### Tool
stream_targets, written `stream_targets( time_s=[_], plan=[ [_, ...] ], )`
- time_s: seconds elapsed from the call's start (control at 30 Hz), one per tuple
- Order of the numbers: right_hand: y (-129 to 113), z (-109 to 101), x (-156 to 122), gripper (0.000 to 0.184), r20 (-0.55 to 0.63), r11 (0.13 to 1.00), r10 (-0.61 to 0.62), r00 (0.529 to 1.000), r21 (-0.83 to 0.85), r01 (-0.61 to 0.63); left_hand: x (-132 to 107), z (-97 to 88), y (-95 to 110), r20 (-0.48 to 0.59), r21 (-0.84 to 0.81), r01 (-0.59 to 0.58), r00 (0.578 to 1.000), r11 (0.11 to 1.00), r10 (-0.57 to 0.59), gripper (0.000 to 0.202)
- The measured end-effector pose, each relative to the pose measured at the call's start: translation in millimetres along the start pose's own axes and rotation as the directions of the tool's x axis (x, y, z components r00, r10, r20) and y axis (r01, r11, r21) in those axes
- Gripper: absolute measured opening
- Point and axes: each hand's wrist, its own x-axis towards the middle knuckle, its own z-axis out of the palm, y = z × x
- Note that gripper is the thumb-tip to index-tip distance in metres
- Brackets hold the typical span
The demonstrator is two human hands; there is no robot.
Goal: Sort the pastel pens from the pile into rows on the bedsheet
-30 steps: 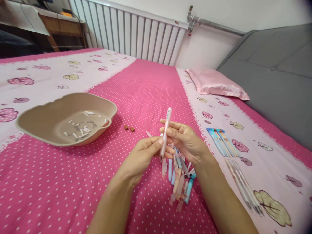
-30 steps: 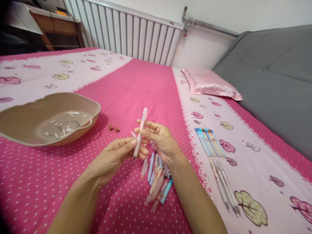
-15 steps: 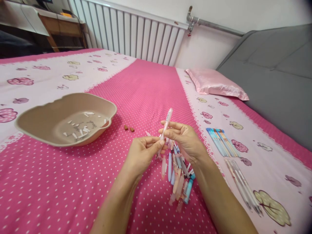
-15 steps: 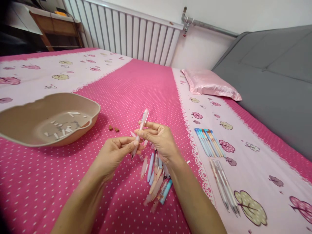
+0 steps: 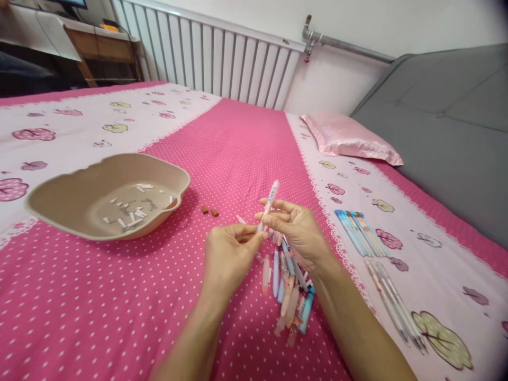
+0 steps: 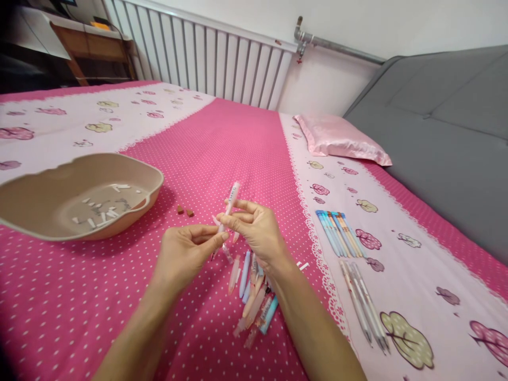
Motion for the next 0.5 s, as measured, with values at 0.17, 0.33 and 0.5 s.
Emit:
stream_targets(
  time_s=[0.17,0.33,0.5],
  plan=[
    [6,3,0,0.056,0.095,1.0,-0.004,0.995,-0.004,0.005,-2,0.7,-5,-0.168,0.073,-0.08,0.982,0.994,0.091,0.018],
    [6,5,-6,0.049,0.195,0.989,0.1,0.976,-0.131,-0.075,-2,-2.8,-4,-0.311,0.117,-0.083,0.943,0.99,0.116,0.016],
    [8,11,-11,0.051,0.349,0.974,0.193,0.917,-0.178,-0.137,5,-8.3,1,-0.306,-0.251,-0.072,0.952,0.965,-0.008,0.031]
  ],
)
